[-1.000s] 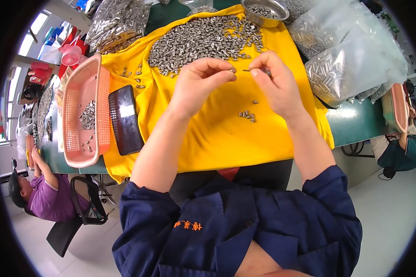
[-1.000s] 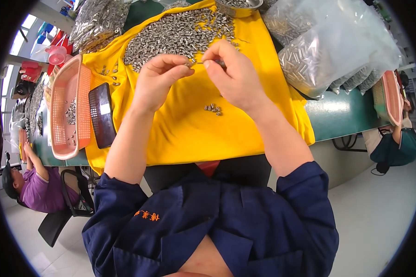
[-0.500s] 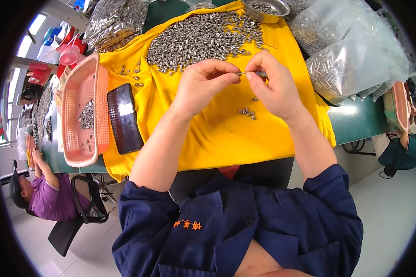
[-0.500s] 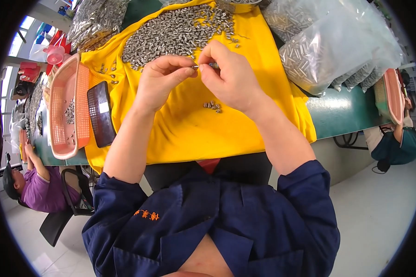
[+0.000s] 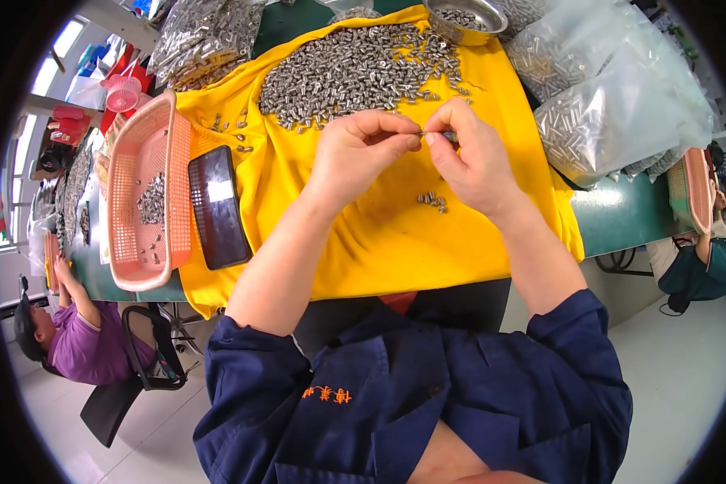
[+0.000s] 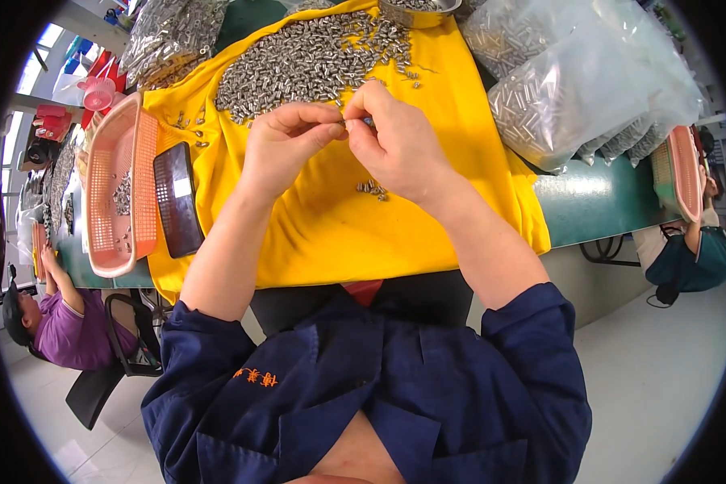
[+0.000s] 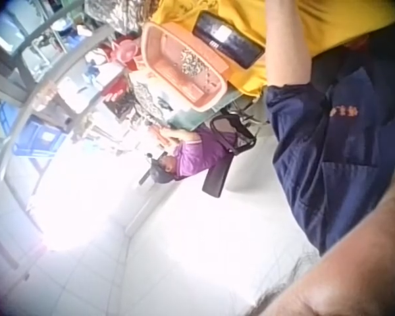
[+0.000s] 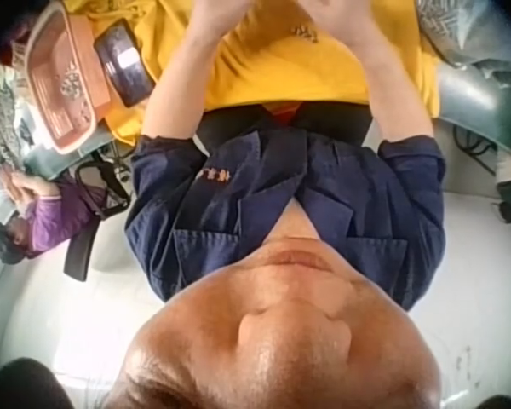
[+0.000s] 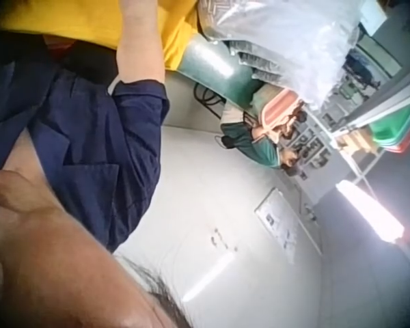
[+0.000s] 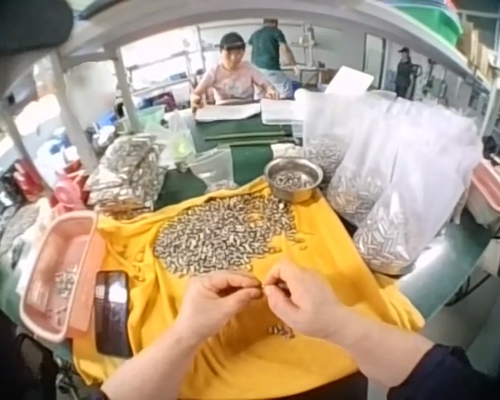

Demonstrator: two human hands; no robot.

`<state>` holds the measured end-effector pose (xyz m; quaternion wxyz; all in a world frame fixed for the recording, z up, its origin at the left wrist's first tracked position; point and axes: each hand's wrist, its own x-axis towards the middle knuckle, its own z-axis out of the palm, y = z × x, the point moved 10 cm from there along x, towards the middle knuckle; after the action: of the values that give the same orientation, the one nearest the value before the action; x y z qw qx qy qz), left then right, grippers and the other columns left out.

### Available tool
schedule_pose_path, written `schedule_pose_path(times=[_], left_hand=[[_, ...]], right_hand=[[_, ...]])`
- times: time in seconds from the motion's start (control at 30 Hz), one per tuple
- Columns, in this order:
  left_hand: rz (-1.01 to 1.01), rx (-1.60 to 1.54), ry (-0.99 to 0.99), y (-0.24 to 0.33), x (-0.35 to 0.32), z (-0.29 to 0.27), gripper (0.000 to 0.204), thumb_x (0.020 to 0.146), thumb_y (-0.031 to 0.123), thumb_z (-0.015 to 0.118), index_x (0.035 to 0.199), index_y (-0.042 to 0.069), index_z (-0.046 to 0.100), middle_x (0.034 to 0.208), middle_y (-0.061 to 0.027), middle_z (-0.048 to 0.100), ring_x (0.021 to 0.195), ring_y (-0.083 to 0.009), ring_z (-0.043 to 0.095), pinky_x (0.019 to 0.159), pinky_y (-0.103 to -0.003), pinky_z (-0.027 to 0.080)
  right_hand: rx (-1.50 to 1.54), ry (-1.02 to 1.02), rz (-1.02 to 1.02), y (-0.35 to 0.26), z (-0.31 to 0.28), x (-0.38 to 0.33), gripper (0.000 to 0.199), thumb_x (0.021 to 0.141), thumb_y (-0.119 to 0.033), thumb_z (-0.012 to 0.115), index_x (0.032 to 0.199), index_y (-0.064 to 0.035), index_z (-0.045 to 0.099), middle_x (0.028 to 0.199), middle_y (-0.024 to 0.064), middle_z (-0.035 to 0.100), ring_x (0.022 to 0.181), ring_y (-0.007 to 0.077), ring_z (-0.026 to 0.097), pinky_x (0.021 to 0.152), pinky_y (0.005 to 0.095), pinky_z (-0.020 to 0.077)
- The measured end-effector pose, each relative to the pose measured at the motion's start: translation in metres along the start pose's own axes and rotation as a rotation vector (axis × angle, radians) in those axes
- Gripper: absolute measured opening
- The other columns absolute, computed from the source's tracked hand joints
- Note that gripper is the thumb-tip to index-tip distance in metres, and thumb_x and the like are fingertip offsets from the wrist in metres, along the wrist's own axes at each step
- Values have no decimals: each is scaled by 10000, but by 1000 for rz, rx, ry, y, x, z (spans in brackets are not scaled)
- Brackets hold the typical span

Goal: Sorting and inspecting small metal hardware components on a workbench in a manufacturing setting.

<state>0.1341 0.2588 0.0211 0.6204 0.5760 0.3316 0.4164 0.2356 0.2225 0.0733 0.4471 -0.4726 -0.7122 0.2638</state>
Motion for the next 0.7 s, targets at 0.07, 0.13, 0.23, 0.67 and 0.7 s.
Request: schedule_pose_path(times=[0.07,0.13,0.23,0.67,0.7], left_hand=[[-1,-7,1,-1,0,1,117,752,7,608,866,-19,607,810,-56,626,754,-99,594,696,-202,476],[27,-18,10,2,1,2,112,757,7,599,866,-16,606,808,-55,625,752,-99,594,694,-202,476],[33,31,27,4,1,0,110,759,13,596,866,-13,605,805,-50,623,752,-97,593,694,-202,475],[-92,-157,-36,0,0,3,115,749,25,601,852,-21,588,778,-62,613,727,-113,586,688,-215,469],[-98,-158,-35,0,-1,3,115,749,25,601,852,-21,588,778,-62,613,727,-113,586,688,-215,469]], right_hand=[[15,26,-21,0,-1,0,77,758,-45,495,821,-32,453,677,101,529,588,228,520,540,306,409],[73,36,20,6,-3,1,73,761,-48,500,816,-30,456,676,92,528,584,206,513,535,295,407],[107,49,40,6,-6,1,70,765,-54,509,808,-27,461,674,76,525,576,166,498,526,273,401],[171,53,76,5,-3,-2,73,758,-47,506,808,-25,458,660,75,518,564,153,489,511,265,395],[174,52,82,6,-3,-2,73,758,-47,506,808,-25,458,660,75,518,564,153,489,511,265,395]])
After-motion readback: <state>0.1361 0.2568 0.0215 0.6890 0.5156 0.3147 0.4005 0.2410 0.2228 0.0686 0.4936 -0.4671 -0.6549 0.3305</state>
